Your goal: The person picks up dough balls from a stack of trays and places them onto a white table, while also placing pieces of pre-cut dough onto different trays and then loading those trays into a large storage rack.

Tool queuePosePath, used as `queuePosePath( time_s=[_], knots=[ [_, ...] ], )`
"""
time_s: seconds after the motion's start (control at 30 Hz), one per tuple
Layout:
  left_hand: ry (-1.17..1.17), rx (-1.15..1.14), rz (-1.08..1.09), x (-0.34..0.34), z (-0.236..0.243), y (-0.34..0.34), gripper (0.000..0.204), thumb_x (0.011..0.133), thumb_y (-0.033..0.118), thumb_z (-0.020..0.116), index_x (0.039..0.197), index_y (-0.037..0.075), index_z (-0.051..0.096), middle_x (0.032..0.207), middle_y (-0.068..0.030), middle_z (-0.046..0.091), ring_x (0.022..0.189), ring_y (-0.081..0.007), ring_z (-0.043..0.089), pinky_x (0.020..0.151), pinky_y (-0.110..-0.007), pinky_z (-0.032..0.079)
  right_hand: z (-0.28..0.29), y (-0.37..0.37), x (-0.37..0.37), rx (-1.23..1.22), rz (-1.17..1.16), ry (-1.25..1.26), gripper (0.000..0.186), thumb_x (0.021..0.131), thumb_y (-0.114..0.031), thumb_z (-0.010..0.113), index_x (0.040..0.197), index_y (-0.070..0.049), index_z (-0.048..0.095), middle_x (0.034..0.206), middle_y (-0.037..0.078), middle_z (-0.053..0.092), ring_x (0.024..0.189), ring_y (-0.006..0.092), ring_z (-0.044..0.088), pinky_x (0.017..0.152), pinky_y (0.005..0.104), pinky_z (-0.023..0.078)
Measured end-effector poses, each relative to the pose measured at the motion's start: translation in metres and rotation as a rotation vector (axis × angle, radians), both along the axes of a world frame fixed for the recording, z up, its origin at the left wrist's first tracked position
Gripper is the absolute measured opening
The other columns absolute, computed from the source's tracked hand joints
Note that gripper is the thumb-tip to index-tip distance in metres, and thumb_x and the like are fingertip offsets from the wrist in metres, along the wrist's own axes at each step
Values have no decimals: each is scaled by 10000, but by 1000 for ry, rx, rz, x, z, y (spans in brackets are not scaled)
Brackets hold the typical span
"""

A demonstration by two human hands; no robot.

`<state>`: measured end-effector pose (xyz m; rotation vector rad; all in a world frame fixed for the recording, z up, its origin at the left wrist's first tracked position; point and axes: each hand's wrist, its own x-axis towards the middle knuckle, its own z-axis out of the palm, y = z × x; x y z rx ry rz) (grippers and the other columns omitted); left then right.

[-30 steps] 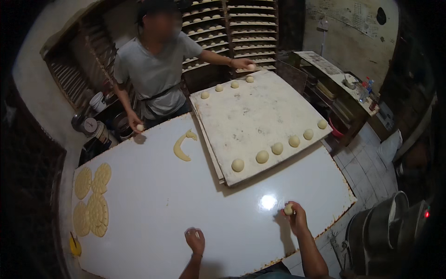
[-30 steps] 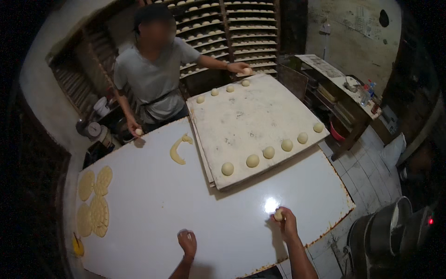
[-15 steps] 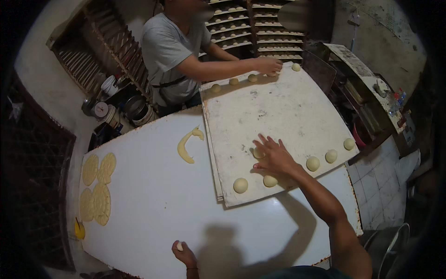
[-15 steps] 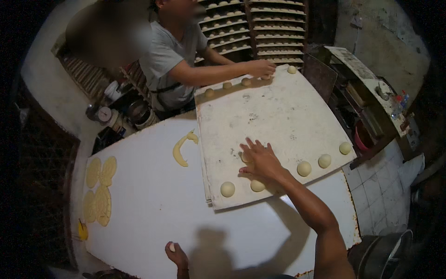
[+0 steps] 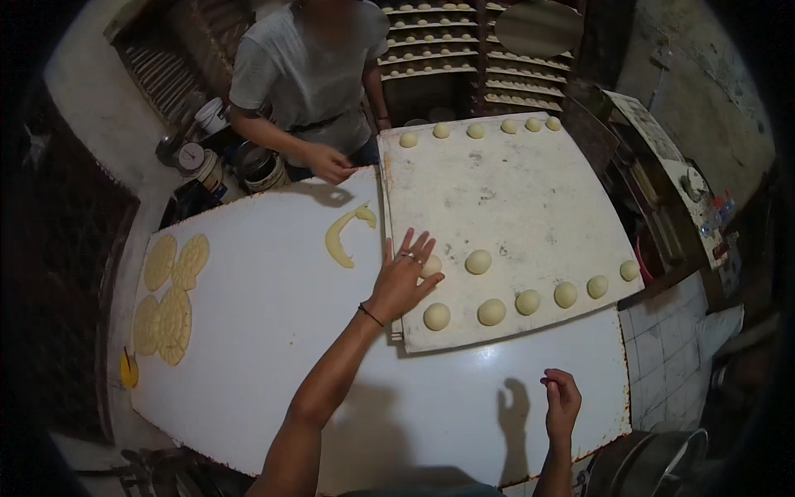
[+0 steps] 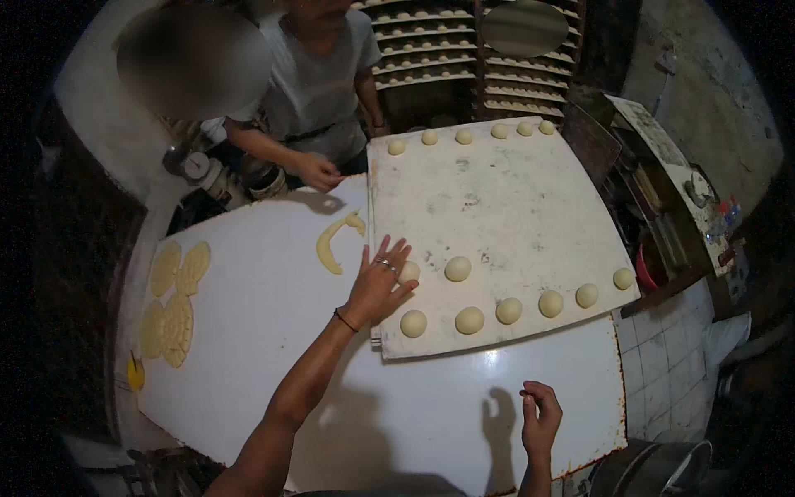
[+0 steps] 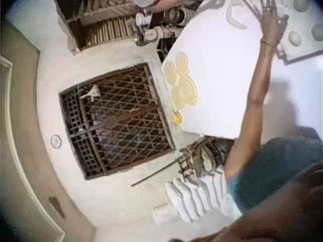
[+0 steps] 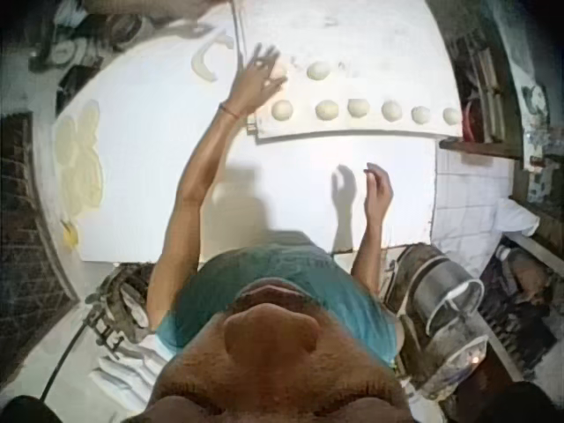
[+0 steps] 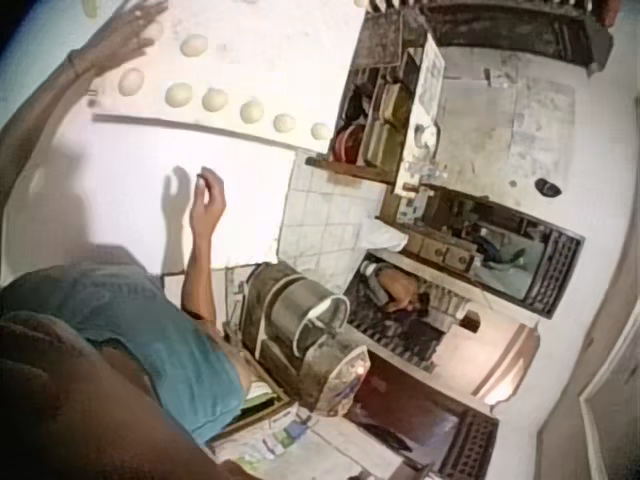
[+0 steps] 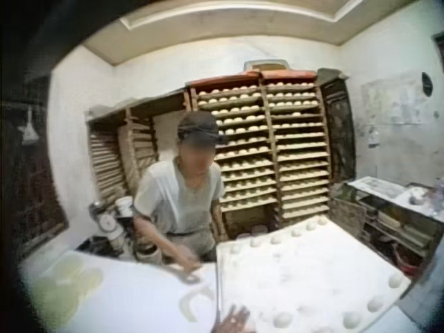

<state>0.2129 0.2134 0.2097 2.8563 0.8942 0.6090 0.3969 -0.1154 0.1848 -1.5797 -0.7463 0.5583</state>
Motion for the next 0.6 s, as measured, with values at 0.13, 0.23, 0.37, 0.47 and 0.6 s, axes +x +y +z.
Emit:
queuePosePath(
  time_s=[0.13,0.23,0.37,0.47,0.6],
  knots=[
    [-427,-200,259,-109,0,-30,550,900,278,564,1359,25,399,1428,-144,378,1358,-402,240,1083,-547,203,-5,10,-47,-1,-93,81,136,909,-41,494,967,30,595,987,102,582,886,169,558,815,303,473],
    [-377,-401,325,-194,-30,-98,460,893,188,584,1299,14,459,1374,-150,436,1299,-342,360,1061,-437,306,-12,42,-99,8,93,64,121,912,-53,508,950,22,596,968,86,581,878,158,554,805,284,462],
    [-326,-648,386,-312,-91,-217,426,907,218,585,1274,27,484,1306,-165,486,1222,-304,452,1017,-382,377,-32,106,-205,-19,448,234,117,906,-77,541,941,16,601,913,80,599,835,150,568,794,278,464],
    [-351,-925,528,-406,-94,-269,436,913,264,577,1281,48,487,1282,-184,504,1209,-325,461,1008,-387,384,-45,167,-319,-49,662,399,127,911,-89,546,958,19,595,904,95,614,840,164,594,766,299,501],
    [-481,-884,771,-499,-110,-293,433,913,283,569,1271,52,493,1241,-186,538,1166,-330,508,983,-387,403,-58,266,-516,-322,1055,467,247,913,-127,567,1131,-13,542,1076,98,578,923,191,607,742,327,549]
  ],
)
